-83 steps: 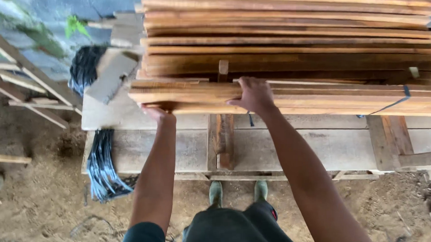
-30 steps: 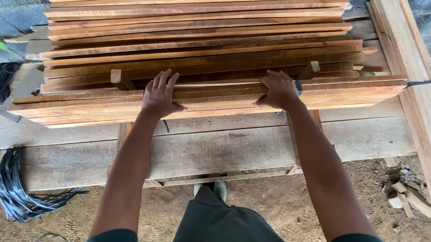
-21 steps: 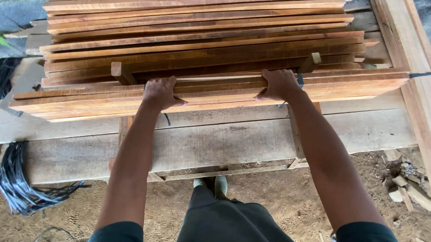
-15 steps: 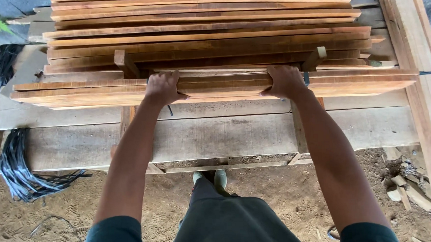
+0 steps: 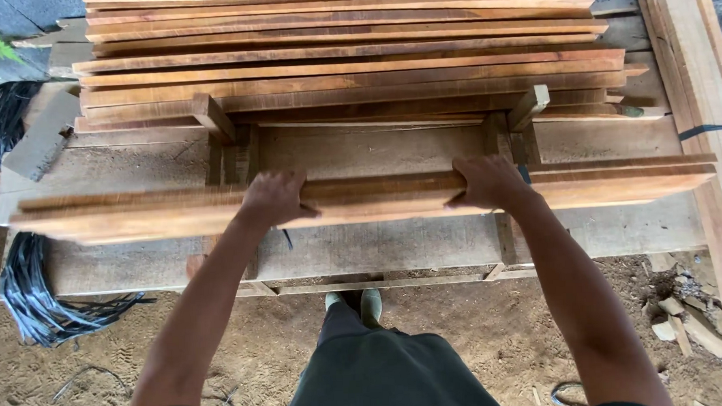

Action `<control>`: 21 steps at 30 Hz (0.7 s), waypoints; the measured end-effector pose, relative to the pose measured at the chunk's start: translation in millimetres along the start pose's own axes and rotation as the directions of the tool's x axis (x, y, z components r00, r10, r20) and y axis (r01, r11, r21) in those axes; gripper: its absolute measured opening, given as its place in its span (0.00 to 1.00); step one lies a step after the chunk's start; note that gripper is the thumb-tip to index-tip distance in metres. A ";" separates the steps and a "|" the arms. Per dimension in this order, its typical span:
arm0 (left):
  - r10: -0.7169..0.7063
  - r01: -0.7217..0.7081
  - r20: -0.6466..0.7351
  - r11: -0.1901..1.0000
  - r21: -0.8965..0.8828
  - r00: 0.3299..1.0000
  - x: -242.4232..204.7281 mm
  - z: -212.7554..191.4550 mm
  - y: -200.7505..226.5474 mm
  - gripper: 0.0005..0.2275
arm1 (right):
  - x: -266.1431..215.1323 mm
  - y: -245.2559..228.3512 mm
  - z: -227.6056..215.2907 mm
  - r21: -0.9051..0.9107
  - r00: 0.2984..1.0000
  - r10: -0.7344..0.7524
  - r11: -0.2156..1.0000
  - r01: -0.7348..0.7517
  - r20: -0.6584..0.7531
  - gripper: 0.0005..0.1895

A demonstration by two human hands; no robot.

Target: Organizing and stacking bundles of wood planks on a workbench.

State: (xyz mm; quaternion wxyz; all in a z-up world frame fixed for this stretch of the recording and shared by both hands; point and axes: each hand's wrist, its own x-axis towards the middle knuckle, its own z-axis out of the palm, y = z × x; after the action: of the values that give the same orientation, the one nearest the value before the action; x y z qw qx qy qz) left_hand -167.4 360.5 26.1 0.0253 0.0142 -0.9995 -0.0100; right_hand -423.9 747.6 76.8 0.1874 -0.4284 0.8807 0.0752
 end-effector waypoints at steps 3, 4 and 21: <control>0.041 -0.036 -0.132 0.999 0.034 0.990 -2.5 10.7 -1.5 0.35 | 0.8 -0.1 -2.6 -0.056 1.000 -0.002 0.998 0.003 0.007 0.36; 0.037 -0.033 -0.132 0.999 0.035 0.991 -0.7 5.5 -3.7 0.35 | 0.8 -3.8 -7.6 -0.056 1.000 -0.006 0.998 0.006 0.008 0.36; -0.243 0.210 -0.330 0.969 -0.133 0.912 39.2 131.9 -15.4 0.28 | 73.0 5.0 104.6 0.041 0.867 0.083 0.997 -0.072 -0.492 0.41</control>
State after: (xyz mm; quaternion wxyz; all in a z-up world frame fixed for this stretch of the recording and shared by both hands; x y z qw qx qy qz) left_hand -212.9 346.6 -104.0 0.1988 0.1305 -0.9696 -0.0577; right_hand -441.1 728.3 -48.3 -0.0419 -0.3959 0.9165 -0.0384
